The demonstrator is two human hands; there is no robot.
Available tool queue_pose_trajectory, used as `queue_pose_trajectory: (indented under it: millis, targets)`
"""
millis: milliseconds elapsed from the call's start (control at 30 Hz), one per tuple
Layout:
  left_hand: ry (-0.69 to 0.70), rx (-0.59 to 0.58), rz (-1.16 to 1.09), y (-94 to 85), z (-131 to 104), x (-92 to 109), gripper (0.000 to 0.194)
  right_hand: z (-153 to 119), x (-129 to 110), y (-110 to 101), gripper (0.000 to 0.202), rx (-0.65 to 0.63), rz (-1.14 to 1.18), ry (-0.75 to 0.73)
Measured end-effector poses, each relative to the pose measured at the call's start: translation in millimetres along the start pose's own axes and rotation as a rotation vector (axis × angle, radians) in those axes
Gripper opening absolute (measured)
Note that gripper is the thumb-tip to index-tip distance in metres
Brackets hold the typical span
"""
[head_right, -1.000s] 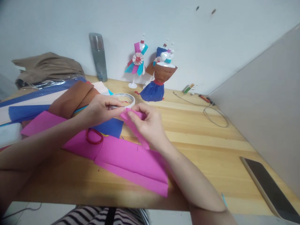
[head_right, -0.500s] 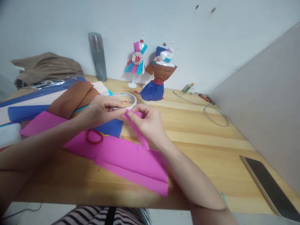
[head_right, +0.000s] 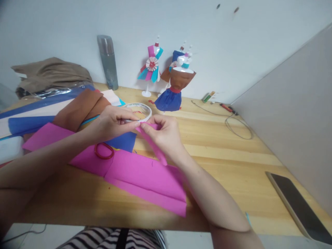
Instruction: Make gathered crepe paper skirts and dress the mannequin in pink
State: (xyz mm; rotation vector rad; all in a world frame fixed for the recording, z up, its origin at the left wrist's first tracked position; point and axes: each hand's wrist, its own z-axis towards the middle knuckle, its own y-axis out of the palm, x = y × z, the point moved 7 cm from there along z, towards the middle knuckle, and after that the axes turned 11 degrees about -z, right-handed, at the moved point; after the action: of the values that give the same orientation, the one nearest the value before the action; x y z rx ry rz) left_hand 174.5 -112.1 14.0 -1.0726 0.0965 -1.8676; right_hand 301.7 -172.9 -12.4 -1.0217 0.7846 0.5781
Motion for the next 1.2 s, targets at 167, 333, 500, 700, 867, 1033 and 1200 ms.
queue_pose_trajectory:
  millis: [167, 333, 500, 700, 867, 1033, 1200]
  targets:
    - [0.036, -0.046, 0.061, 2.8, -1, 1, 0.027, 5, 8, 3, 0.027, -0.038, 0.030, 0.071]
    - [0.019, -0.052, 0.039, 1.7, 1, -3, 0.028, 11, 12, -1, 0.033, 0.033, -0.013, 0.068]
    - [-0.227, -0.107, -0.183, 3.5, 1, -26, 0.022, 10, 10, -1, 0.035, 0.053, -0.072, -0.008]
    - [-0.208, -0.072, -0.258, -2.1, 3, -30, 0.020, 8, 5, -4, 0.026, -0.031, -0.039, -0.005]
    - [-0.133, -0.033, -0.276, -3.9, 5, -28, 0.017, 7, -3, -5, 0.021, -0.113, -0.029, 0.001]
    - [-0.096, -0.006, -0.247, -3.3, 4, -28, 0.015, 5, -6, -4, 0.018, -0.089, -0.031, -0.044]
    - [-0.073, 0.006, -0.232, -2.2, 3, -28, 0.017, 0, -13, -5, 0.011, -0.053, -0.043, -0.106]
